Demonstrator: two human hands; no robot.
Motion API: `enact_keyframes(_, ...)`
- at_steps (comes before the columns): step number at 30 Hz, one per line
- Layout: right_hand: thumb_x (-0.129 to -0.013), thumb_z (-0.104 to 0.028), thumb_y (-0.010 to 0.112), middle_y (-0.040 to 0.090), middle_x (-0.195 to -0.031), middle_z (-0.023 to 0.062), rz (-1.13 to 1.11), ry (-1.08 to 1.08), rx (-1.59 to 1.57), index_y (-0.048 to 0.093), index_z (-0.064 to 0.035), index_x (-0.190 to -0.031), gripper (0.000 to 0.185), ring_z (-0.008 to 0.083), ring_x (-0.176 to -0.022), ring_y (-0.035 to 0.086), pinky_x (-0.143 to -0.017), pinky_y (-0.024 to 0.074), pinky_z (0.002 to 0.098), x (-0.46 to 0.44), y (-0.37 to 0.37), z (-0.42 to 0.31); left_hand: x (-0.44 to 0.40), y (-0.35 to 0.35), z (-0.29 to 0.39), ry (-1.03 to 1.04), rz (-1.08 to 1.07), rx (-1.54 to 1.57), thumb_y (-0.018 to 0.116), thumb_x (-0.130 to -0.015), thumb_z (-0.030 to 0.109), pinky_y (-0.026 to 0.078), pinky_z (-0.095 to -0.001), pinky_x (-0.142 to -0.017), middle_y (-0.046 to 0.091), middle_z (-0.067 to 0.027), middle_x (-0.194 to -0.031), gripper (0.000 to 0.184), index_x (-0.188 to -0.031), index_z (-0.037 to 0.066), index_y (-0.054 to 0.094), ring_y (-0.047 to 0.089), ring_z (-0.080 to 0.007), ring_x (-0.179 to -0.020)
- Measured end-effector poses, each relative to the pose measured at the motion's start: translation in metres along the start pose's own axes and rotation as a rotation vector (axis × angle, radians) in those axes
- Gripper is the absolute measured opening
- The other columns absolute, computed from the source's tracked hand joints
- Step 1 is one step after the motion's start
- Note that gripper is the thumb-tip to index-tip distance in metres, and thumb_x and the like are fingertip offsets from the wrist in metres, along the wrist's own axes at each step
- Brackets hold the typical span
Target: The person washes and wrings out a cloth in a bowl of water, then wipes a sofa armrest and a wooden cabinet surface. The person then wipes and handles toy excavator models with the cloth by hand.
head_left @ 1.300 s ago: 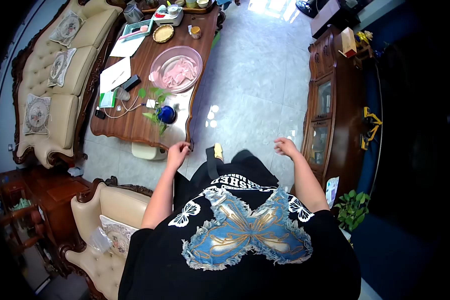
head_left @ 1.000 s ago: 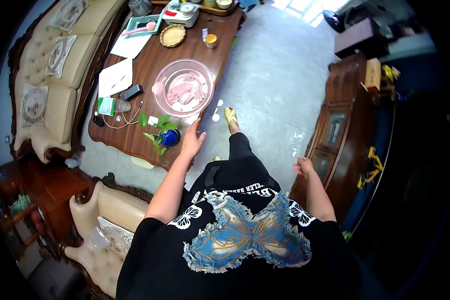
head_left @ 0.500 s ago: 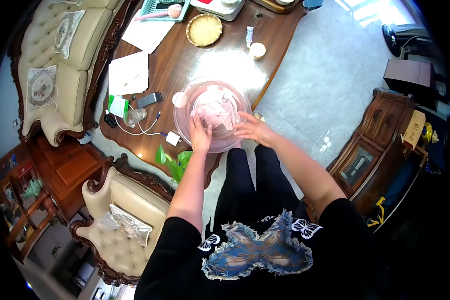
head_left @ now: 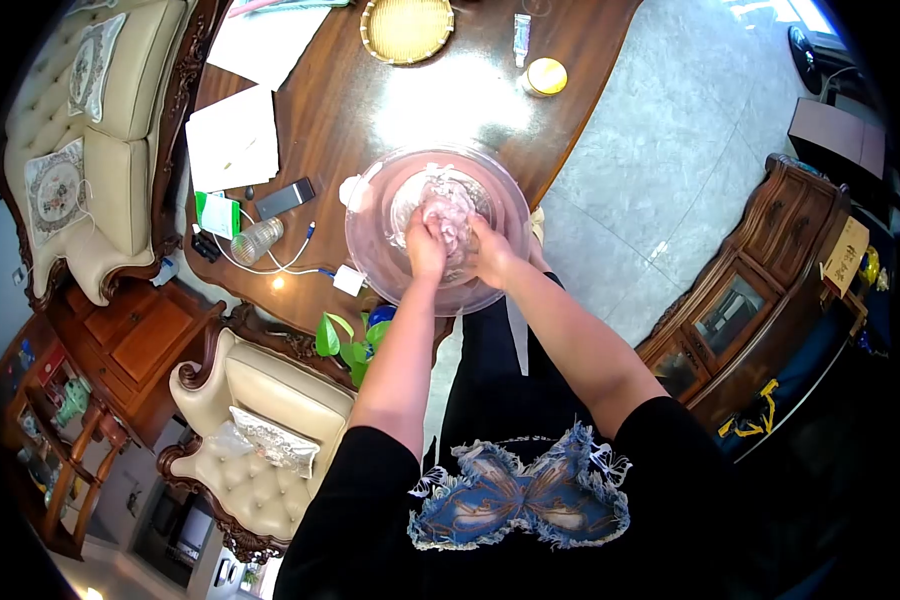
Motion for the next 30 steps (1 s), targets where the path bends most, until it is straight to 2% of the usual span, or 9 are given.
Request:
enact_keyframes(3, -0.097, -0.064, 0.052, 0.05, -0.146, 0.0117, -0.224, -0.03, -0.146, 0.039, -0.0146, -0.15, 0.074, 0.027, -0.128, 0.054, -0.104, 0.0453, 0.0512, -0.005, 0.01, -0.009, 0.02, -0.002, 0.027, 0.196, -0.014, -0.091, 0.058, -0.095, 0.012, 0.053, -0.0436, -0.082, 0.07, -0.0247, -0.098, 0.032, -0.123, -0.004, 0.06, 0.069, -0.0387, -0.09)
enact_keyframes(4, -0.097, -0.064, 0.052, 0.05, -0.146, 0.0117, -0.221, -0.029, -0.147, 0.039, -0.0146, -0.15, 0.074, 0.027, -0.128, 0.054, -0.104, 0.0453, 0.0512, -0.014, 0.008, -0.012, 0.032, -0.007, 0.041, 0.194, -0.016, -0.091, 0.058, -0.095, 0.012, 0.053, -0.0436, -0.082, 0.07, -0.0247, -0.098, 0.032, -0.123, -0.004, 0.06, 0.069, -0.0387, -0.09)
enact_keyframes(7, -0.095, -0.066, 0.053, 0.069, -0.112, 0.0136, -0.301, -0.01, -0.287, 0.054, -0.0142, -0.133, 0.064, 0.0277, -0.093, 0.068, -0.078, 0.0565, 0.0456, -0.038, 0.012, -0.018, 0.063, -0.022, 0.08, 0.15, -0.133, -0.177, 0.063, -0.092, 0.014, 0.051, -0.0455, -0.091, 0.065, -0.024, -0.117, 0.038, -0.126, -0.003, 0.058, 0.066, -0.0422, -0.1)
enact_keyframes(12, -0.096, -0.048, 0.063, 0.069, -0.104, 0.0112, -0.223, 0.161, -0.35, 0.064, -0.0093, -0.113, 0.042, 0.0228, -0.082, 0.067, -0.073, 0.0563, 0.0385, -0.06, 0.01, -0.015, 0.085, -0.029, 0.113, 0.165, -0.067, -0.251, 0.068, -0.089, 0.015, 0.052, -0.044, -0.084, 0.065, -0.0228, -0.111, 0.04, -0.127, 0.006, 0.059, 0.065, -0.038, -0.1)
enact_keyframes(15, -0.099, -0.033, 0.062, 0.067, -0.093, 0.011, -0.122, -0.229, -0.38, 0.064, -0.0059, -0.103, 0.028, 0.0218, -0.075, 0.066, -0.065, 0.0551, 0.0387, -0.113, -0.013, 0.011, 0.067, -0.02, 0.1, 0.095, -0.067, -0.355, 0.061, -0.094, 0.025, 0.053, -0.0488, -0.081, 0.068, -0.0224, -0.107, 0.037, -0.127, 0.009, 0.058, 0.067, -0.0405, -0.095)
enact_keyframes(19, -0.104, -0.033, 0.05, 0.069, -0.094, 0.0079, 0.039, -0.092, -0.141, 0.068, -0.0055, -0.103, 0.033, 0.021, -0.082, 0.067, -0.071, 0.0559, 0.0364, -0.103, -0.008, 0.009, 0.041, -0.009, 0.072, -0.009, 0.0, -0.445, 0.049, -0.101, 0.034, 0.053, -0.0535, -0.076, 0.07, -0.0241, -0.099, 0.04, -0.124, 0.005, 0.061, 0.068, -0.0432, -0.088)
enact_keyframes(24, -0.098, -0.035, 0.059, 0.07, -0.102, 0.0132, 0.296, -0.209, 0.165, 0.066, 0.0049, -0.11, 0.043, 0.0243, -0.086, 0.068, -0.08, 0.0532, 0.0408, -0.006, 0.038, -0.025, 0.014, -0.023, 0.047, -0.116, 0.067, -0.529, 0.044, -0.103, 0.033, 0.053, -0.0544, -0.076, 0.07, -0.0254, -0.098, 0.04, -0.124, 0.004, 0.062, 0.068, -0.0441, -0.086)
enact_keyframes(28, -0.087, -0.018, 0.07, 0.064, -0.12, 0.0207, 0.354, -0.625, 0.605, 0.056, 0.0022, -0.129, 0.049, 0.0318, -0.106, 0.064, -0.095, 0.0491, 0.0415, -0.039, -0.012, -0.01, 0.009, -0.032, 0.027, -0.085, 0.309, -0.351, 0.049, -0.101, 0.022, 0.053, -0.0514, -0.082, 0.067, -0.0241, -0.113, 0.028, -0.122, 0.007, 0.06, 0.067, -0.0408, -0.099)
enact_keyframes(30, -0.082, -0.011, 0.073, 0.06, -0.129, 0.0236, 0.457, -0.741, 0.791, 0.05, -0.0006, -0.139, 0.062, 0.0351, -0.115, 0.061, -0.102, 0.0464, 0.042, -0.029, -0.018, 0.001, 0.013, -0.03, 0.011, -0.096, 0.249, -0.307, 0.053, -0.098, 0.016, 0.049, -0.0483, -0.094, 0.06, -0.0239, -0.13, 0.039, -0.137, 0.009, 0.053, 0.061, -0.0396, -0.115)
Point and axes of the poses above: each hand's wrist, its own x-axis away from the middle knuckle, its own y-axis out of the palm, z = x × y, the point moved 1 cm from there along -x, towards the middle knuckle
